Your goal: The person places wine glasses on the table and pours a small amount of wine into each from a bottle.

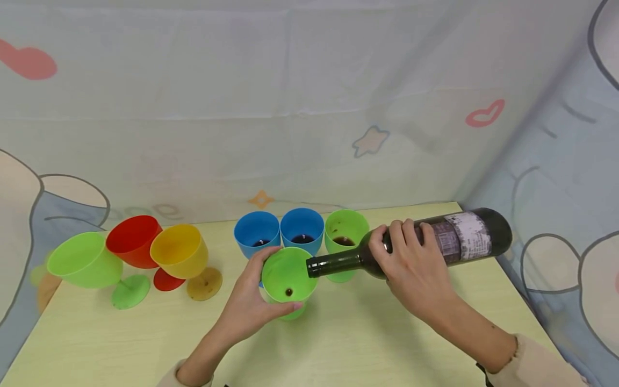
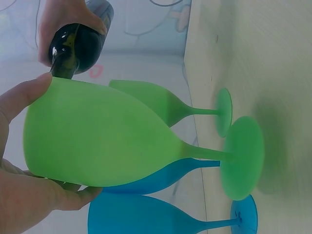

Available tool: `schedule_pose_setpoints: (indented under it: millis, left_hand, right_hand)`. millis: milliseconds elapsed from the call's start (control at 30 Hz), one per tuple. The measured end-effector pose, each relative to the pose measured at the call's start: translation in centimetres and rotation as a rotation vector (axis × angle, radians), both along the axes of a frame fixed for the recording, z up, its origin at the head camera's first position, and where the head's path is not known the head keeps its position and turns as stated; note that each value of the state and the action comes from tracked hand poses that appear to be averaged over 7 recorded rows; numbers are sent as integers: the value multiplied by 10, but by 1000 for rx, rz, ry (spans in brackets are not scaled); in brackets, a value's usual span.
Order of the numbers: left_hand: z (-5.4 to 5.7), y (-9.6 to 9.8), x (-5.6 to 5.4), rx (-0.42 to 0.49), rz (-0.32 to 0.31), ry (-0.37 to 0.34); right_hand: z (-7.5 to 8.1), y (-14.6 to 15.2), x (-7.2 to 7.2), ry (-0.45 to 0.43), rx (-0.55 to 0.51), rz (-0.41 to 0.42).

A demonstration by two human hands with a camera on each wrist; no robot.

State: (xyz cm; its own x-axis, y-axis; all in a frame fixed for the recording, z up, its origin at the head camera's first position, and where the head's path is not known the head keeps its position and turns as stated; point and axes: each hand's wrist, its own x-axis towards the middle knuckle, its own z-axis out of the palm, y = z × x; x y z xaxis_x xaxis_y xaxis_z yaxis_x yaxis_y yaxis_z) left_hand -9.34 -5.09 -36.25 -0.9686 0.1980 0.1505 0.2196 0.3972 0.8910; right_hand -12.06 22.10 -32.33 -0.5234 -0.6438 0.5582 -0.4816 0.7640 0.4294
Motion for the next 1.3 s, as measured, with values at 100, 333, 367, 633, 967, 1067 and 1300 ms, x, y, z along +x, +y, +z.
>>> schedule_pose_setpoints:
  millis: [100,333,367,633,967,1067,1300]
  left_hand:
    - [0,0,0,5,-3,-5]
    - [0,0,1,18,-16,-22]
    - [0,0,1,20,-17,-24]
    - [-1,-1,2,42,-31,-19]
    - [-2,-1,1,-1,-31,-3]
    - [-2,-1,2,-1,-30,-3]
    - [-1,-1,2,5,-34,0]
  right_hand:
    - [1,0,0,2,8,-2]
    - [5,0,1,-8,25,-5]
    - [5,0,1,-7,26,-4]
    - [7,-1,2,-22,44,-11]
    - [8,-1,3,-42,48,-21]
    - [8,-1,3,-47,48,-21]
    - [8,-1,2,-40,40,-15]
